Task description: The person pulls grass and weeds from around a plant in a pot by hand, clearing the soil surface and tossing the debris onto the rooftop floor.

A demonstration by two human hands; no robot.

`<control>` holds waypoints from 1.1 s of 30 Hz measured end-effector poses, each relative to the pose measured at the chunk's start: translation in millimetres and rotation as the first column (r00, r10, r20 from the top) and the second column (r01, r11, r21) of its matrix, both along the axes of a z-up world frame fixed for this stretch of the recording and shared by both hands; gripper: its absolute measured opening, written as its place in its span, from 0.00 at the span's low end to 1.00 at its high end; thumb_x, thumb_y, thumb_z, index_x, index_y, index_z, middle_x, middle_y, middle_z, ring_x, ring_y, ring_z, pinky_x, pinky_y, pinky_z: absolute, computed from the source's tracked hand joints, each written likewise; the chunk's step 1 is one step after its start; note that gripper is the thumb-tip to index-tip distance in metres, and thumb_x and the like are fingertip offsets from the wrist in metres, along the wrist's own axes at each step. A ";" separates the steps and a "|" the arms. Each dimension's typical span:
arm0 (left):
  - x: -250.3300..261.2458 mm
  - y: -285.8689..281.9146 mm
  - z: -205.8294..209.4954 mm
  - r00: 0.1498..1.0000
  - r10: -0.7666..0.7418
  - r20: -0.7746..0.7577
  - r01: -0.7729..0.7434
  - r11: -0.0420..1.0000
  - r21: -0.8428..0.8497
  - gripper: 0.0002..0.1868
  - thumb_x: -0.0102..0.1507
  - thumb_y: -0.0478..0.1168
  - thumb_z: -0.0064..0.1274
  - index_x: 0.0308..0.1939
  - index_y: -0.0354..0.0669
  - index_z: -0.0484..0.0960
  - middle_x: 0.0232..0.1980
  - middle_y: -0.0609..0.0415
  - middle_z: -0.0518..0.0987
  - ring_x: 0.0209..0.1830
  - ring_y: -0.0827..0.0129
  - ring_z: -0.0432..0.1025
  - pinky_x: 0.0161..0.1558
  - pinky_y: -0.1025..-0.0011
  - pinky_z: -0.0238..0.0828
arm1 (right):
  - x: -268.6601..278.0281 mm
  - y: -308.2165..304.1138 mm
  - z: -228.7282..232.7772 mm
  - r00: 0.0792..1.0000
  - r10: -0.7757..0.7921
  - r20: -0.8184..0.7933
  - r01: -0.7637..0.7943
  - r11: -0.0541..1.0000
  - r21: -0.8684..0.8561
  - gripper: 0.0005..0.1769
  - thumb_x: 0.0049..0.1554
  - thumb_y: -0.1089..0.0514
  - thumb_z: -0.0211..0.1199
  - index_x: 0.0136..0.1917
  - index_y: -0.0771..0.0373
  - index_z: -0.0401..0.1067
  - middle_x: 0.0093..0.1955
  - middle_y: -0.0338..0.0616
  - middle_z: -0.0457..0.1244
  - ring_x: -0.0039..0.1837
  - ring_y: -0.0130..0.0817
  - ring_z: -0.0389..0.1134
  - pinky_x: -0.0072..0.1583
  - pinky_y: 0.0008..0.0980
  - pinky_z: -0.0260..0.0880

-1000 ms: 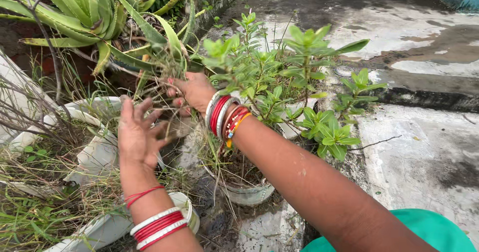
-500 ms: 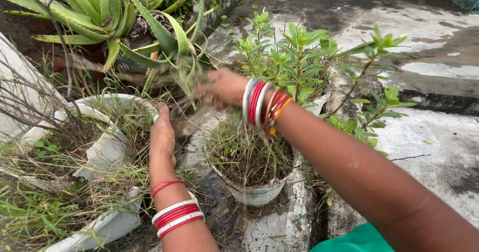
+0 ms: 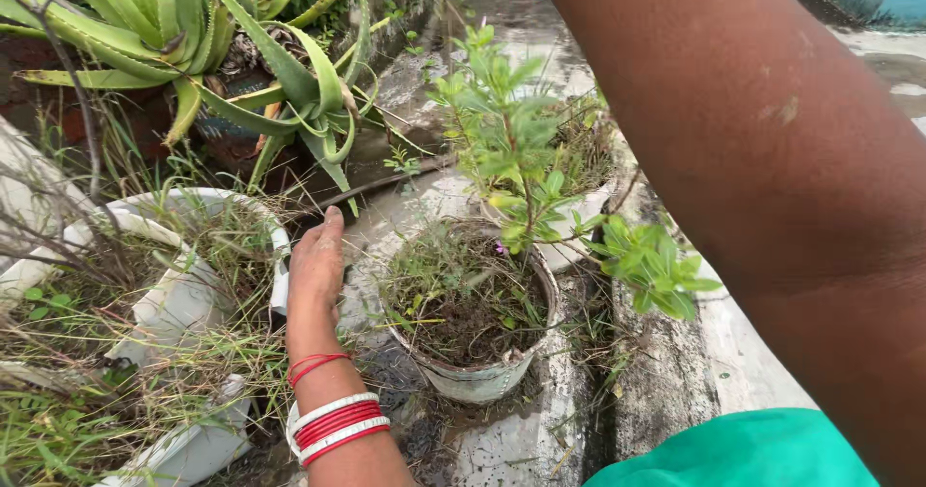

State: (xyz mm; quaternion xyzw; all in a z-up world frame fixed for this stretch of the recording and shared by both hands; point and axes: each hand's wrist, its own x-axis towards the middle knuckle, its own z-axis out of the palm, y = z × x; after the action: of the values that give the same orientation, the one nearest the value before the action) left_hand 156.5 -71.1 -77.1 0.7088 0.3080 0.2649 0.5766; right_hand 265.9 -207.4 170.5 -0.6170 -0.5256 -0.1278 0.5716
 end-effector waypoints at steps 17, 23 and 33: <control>-189.7 73.1 87.4 0.698 0.363 0.617 -0.514 0.854 0.078 0.21 0.65 0.41 0.45 0.61 0.41 0.79 0.62 0.52 0.79 0.64 0.65 0.72 0.65 0.68 0.62 | -118.7 172.2 -147.7 0.673 0.065 -0.737 -0.011 0.997 0.079 0.45 0.62 0.34 0.48 0.65 0.83 0.65 0.48 0.61 0.70 0.49 0.48 0.74 0.52 0.43 0.74; -169.6 62.9 101.2 0.723 0.244 0.646 -0.398 0.912 0.101 0.24 0.66 0.44 0.43 0.63 0.39 0.78 0.66 0.49 0.77 0.68 0.63 0.70 0.69 0.64 0.60 | -192.4 209.3 -276.7 0.827 0.269 -0.493 -0.541 0.618 -0.571 0.44 0.70 0.28 0.48 0.69 0.74 0.69 0.69 0.69 0.60 0.72 0.58 0.59 0.70 0.51 0.58; 13.8 41.2 -58.2 0.966 -0.011 0.260 0.100 0.938 -0.332 0.19 0.64 0.49 0.51 0.49 0.38 0.85 0.45 0.51 0.81 0.42 0.65 0.72 0.48 0.65 0.70 | -143.7 -23.4 -244.7 0.957 -0.271 -0.107 0.238 0.939 -0.250 0.09 0.61 0.55 0.59 0.50 0.62 0.74 0.47 0.52 0.68 0.49 0.52 0.70 0.50 0.47 0.70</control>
State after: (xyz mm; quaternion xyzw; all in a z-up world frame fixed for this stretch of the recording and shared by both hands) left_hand 170.3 -29.9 -135.3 0.5665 0.2527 0.2795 0.7328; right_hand 122.3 -230.8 -74.2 -0.7503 -0.4113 -0.0943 0.5089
